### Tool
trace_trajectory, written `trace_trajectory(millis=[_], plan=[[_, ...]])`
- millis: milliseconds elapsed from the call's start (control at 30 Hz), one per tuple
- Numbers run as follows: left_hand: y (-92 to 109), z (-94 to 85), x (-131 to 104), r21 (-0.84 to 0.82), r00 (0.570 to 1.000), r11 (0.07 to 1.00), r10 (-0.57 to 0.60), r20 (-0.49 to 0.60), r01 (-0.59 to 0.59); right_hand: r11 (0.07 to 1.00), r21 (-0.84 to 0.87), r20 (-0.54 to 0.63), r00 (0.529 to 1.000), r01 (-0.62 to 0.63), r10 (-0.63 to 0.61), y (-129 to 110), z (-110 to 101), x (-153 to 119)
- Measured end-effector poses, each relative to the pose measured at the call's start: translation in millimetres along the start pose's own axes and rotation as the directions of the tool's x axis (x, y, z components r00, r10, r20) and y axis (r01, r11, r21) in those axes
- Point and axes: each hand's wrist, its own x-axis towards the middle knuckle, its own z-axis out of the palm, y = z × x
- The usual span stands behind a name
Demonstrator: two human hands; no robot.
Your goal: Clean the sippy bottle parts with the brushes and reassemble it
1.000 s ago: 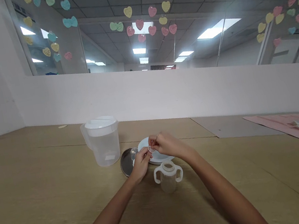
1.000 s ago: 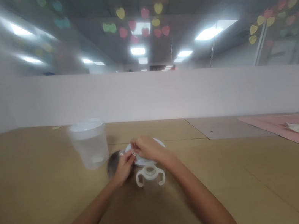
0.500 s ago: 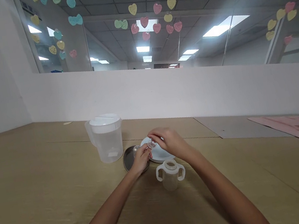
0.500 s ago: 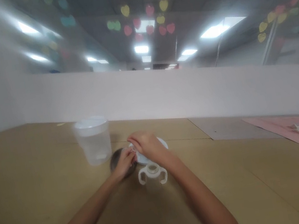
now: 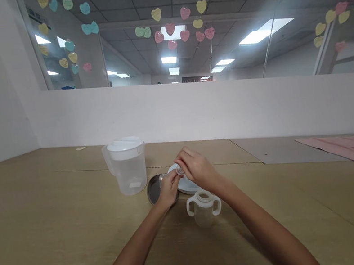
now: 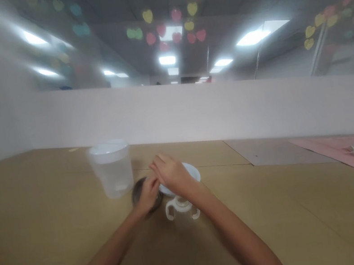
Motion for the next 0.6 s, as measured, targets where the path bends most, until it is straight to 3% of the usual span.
trace_trajectory(millis=[167, 233, 300, 400, 433, 467, 533, 600], plan=[[5.1, 1.2, -2.0, 0.025, 1.000, 1.000, 0.010, -0.023, -0.009, 0.998, 0.066, -0.186, 0.983, 0.011, 0.001, -15.9, -18.7, 1.5], [3.7, 1.3, -3.2, 0.052, 1.000, 0.999, -0.014, -0.016, 0.015, 0.996, 0.084, -0.299, 0.954, 0.032, -0.005, -22.1, -30.4, 0.3], [0.8, 1.0, -4.5, 0.086, 0.999, 0.996, -0.022, 0.042, 0.018, 0.996, 0.089, -0.488, 0.872, 0.029, 0.018, -24.9, -46.0, -2.3], [-2.0, -0.2, -5.8, 0.110, 0.997, 0.994, -0.027, 0.077, 0.018, 0.985, 0.146, -0.716, 0.677, -0.095, 0.171, -10.5, -65.9, -6.1], [-2.0, -0.7, -6.0, 0.105, 0.998, 0.994, -0.042, 0.042, 0.038, 0.969, 0.198, -0.713, 0.657, -0.149, 0.247, 1.0, -67.4, -6.8], [-1.6, -1.1, -6.1, 0.094, 0.998, 0.993, -0.066, -0.001, 0.065, 0.941, 0.261, -0.659, 0.673, -0.216, 0.337, 15.6, -64.8, -7.4], [-0.3, -1.1, -6.6, 0.051, 0.991, 0.991, -0.118, -0.059, 0.121, 0.832, 0.393, -0.449, 0.708, -0.392, 0.545, 50.3, -46.9, -9.4], [0.1, 0.2, -7.6, -0.020, 0.984, 0.986, -0.165, -0.061, 0.164, 0.624, 0.442, -0.126, 0.643, -0.645, 0.755, 83.8, -16.5, -14.3]])
